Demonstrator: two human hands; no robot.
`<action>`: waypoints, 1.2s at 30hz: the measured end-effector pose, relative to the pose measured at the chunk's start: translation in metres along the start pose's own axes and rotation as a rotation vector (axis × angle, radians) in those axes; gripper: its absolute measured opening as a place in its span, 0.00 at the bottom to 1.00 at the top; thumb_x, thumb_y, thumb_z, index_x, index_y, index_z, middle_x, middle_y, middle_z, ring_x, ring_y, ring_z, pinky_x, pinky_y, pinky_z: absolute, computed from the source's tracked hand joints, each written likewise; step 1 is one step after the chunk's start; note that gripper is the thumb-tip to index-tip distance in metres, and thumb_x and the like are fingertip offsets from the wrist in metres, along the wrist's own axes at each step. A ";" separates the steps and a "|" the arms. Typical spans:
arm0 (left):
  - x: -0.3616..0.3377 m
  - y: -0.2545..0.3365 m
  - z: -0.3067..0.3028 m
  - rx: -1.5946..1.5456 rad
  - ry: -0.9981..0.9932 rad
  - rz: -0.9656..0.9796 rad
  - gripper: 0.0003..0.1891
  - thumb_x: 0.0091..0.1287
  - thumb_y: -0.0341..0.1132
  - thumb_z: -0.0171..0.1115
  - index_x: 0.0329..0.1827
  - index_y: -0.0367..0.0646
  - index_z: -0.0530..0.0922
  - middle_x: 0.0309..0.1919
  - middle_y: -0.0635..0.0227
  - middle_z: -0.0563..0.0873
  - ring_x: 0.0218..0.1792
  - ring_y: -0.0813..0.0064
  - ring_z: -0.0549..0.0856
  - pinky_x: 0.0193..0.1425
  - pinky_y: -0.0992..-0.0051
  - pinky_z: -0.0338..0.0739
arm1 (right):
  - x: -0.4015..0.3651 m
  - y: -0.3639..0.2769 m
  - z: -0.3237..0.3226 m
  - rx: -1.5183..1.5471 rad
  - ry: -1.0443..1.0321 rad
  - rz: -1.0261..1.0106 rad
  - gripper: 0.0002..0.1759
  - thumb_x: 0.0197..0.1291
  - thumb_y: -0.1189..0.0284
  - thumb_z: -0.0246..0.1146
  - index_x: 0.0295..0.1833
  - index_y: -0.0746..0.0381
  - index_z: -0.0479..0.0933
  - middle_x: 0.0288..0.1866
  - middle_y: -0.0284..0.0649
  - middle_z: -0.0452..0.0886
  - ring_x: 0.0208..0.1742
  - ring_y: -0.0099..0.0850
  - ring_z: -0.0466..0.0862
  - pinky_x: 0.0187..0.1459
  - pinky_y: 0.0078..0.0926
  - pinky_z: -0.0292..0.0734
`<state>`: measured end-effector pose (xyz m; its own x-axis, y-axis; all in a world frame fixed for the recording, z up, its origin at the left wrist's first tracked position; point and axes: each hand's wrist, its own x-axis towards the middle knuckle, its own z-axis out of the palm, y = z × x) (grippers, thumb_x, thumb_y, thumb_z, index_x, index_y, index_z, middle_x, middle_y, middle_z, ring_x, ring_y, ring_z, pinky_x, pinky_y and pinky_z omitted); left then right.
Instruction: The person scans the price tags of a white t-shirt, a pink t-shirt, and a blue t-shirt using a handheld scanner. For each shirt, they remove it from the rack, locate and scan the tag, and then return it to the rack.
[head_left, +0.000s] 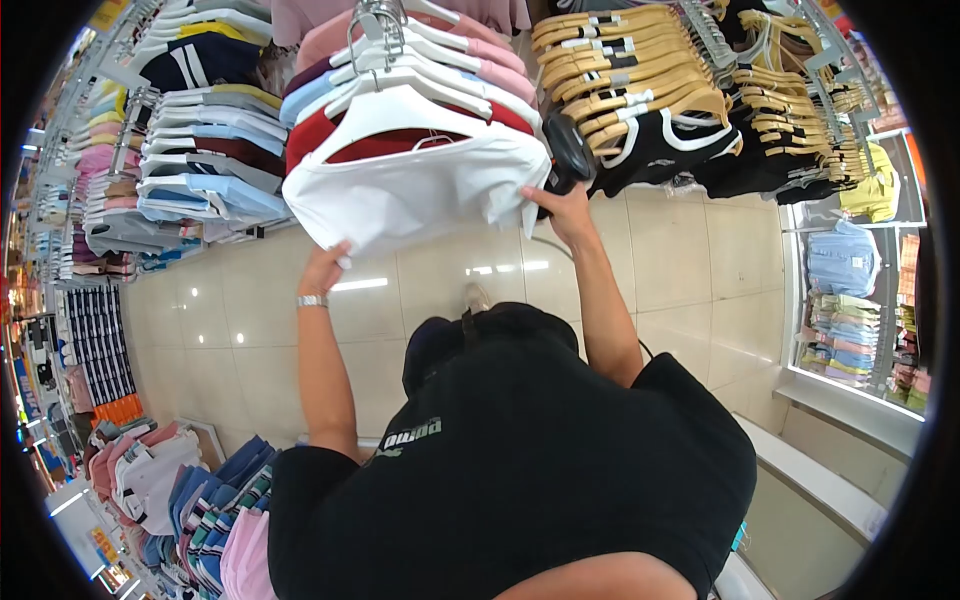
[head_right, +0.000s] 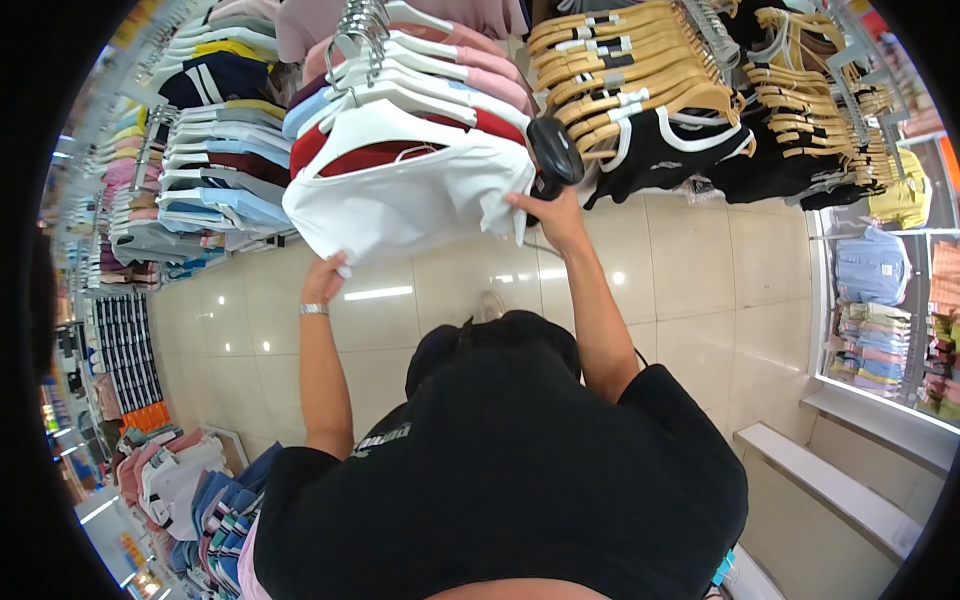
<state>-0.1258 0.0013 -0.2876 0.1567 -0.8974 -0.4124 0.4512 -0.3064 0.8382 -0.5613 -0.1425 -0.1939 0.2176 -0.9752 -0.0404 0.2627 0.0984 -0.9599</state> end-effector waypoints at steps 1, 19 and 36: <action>-0.009 -0.005 0.024 -0.059 -0.021 0.048 0.32 0.66 0.22 0.65 0.73 0.33 0.64 0.66 0.60 0.77 0.65 0.64 0.77 0.73 0.64 0.70 | -0.002 0.001 0.001 0.005 0.005 0.018 0.26 0.49 0.79 0.78 0.54 0.66 0.76 0.42 0.35 0.82 0.38 0.24 0.82 0.38 0.24 0.81; -0.075 -0.053 0.085 -0.065 -0.118 -0.092 0.32 0.66 0.26 0.67 0.71 0.28 0.64 0.66 0.56 0.77 0.68 0.65 0.76 0.73 0.66 0.69 | -0.059 0.013 0.000 0.326 -0.008 0.173 0.34 0.52 0.82 0.72 0.66 0.65 0.69 0.57 0.40 0.80 0.59 0.34 0.80 0.62 0.36 0.76; -0.147 -0.048 0.071 -0.207 -0.245 -0.216 0.31 0.70 0.30 0.64 0.73 0.29 0.63 0.66 0.55 0.76 0.65 0.62 0.78 0.71 0.63 0.72 | -0.149 0.052 0.025 0.733 -0.056 0.173 0.12 0.59 0.74 0.66 0.47 0.58 0.74 0.49 0.40 0.79 0.53 0.37 0.82 0.57 0.45 0.78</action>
<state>-0.2329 0.1250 -0.2414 -0.1643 -0.8762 -0.4530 0.6224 -0.4483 0.6415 -0.5565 0.0128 -0.2304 0.3549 -0.9242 -0.1412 0.7742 0.3751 -0.5098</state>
